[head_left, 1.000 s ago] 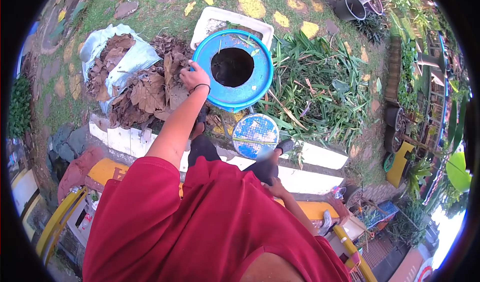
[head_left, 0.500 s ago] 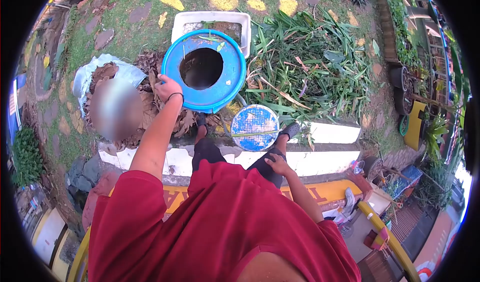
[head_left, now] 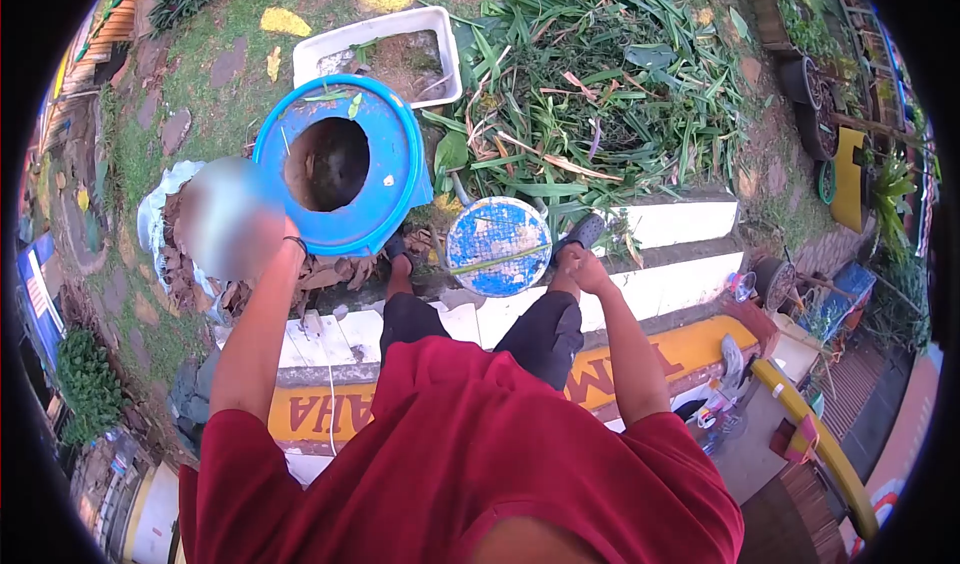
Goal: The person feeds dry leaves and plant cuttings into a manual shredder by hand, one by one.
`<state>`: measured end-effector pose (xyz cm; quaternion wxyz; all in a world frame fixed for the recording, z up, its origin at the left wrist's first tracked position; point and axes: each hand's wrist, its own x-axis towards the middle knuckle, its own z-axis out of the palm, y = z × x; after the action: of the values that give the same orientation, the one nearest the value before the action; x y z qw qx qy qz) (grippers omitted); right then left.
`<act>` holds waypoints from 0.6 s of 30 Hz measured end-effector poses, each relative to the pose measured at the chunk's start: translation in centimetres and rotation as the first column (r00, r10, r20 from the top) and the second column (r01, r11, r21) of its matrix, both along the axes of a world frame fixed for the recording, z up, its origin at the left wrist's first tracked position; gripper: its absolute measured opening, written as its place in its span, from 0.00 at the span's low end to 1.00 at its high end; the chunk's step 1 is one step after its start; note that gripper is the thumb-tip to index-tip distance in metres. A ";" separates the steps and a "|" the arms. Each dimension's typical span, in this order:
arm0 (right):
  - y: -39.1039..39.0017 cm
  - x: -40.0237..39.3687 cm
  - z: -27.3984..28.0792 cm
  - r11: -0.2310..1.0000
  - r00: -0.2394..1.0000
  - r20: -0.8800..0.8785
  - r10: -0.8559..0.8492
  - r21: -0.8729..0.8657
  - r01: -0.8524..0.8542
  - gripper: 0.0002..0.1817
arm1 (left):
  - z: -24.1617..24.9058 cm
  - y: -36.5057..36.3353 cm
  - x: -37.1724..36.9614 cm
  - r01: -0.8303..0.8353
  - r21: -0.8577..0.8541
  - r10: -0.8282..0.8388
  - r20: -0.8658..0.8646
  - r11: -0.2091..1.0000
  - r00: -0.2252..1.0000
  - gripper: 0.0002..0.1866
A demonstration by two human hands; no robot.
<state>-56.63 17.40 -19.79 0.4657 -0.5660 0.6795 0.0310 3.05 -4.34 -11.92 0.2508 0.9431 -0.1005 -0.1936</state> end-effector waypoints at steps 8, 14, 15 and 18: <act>-10.0 -11.8 -19.1 0.951 0.935 -0.333 0.122 0.310 -0.013 0.35 | -1.2 0.6 1.3 -0.047 -0.306 -0.018 -0.208 0.951 0.978 0.39; -18.1 -15.2 -32.7 0.945 0.898 -0.410 0.162 0.326 -0.021 0.42 | -1.7 1.7 8.0 0.094 -0.131 -0.092 0.016 0.987 0.996 0.31; -18.3 -15.3 -34.4 0.953 0.886 -0.439 0.148 0.303 -0.009 0.42 | -2.2 2.4 10.2 0.126 -0.117 -0.122 0.041 0.985 0.992 0.31; -18.3 -14.8 -38.0 0.953 0.888 -0.435 0.148 0.302 -0.011 0.42 | -1.3 1.9 9.6 0.117 -0.151 -0.108 0.067 0.982 0.992 0.31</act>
<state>-71.39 -0.92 -57.78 0.3709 -0.4960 0.7332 0.2808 12.65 -2.45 -13.24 0.3088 0.9189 -0.1755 -0.1715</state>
